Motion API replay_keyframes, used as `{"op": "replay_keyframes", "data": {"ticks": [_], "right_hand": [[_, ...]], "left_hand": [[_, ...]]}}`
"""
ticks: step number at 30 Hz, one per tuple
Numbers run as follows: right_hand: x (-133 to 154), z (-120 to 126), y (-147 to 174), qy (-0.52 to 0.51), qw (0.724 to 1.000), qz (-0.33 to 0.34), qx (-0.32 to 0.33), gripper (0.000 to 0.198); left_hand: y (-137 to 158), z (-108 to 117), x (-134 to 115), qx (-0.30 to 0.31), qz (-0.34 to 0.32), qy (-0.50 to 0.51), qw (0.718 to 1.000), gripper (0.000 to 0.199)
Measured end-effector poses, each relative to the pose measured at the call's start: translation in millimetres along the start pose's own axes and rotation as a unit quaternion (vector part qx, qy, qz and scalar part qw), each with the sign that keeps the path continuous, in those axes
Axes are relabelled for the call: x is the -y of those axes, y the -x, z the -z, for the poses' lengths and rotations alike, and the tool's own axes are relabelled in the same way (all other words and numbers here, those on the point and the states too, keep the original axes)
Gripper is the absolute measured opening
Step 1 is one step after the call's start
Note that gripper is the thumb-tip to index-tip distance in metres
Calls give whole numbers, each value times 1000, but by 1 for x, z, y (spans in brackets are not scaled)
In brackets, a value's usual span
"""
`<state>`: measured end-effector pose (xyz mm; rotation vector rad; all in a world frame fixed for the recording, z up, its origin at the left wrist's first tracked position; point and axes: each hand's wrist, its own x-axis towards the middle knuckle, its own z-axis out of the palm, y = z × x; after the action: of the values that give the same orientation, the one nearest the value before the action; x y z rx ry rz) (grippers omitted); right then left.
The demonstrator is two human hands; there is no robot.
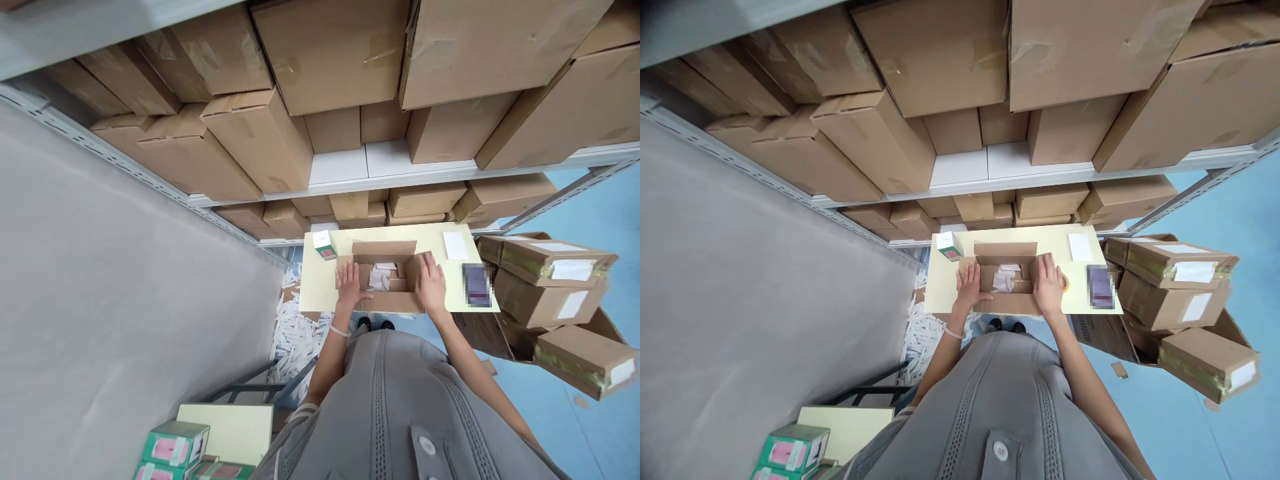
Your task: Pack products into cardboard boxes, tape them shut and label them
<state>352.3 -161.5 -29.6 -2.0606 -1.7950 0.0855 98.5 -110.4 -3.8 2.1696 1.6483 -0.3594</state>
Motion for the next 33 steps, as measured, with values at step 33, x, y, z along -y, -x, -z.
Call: {"op": "replay_keyframes", "data": {"ticks": [33], "right_hand": [[-15,-55,43,40,996,24,80,87]], "left_hand": [[-36,33,53,-161,153,103,969,94]]}}
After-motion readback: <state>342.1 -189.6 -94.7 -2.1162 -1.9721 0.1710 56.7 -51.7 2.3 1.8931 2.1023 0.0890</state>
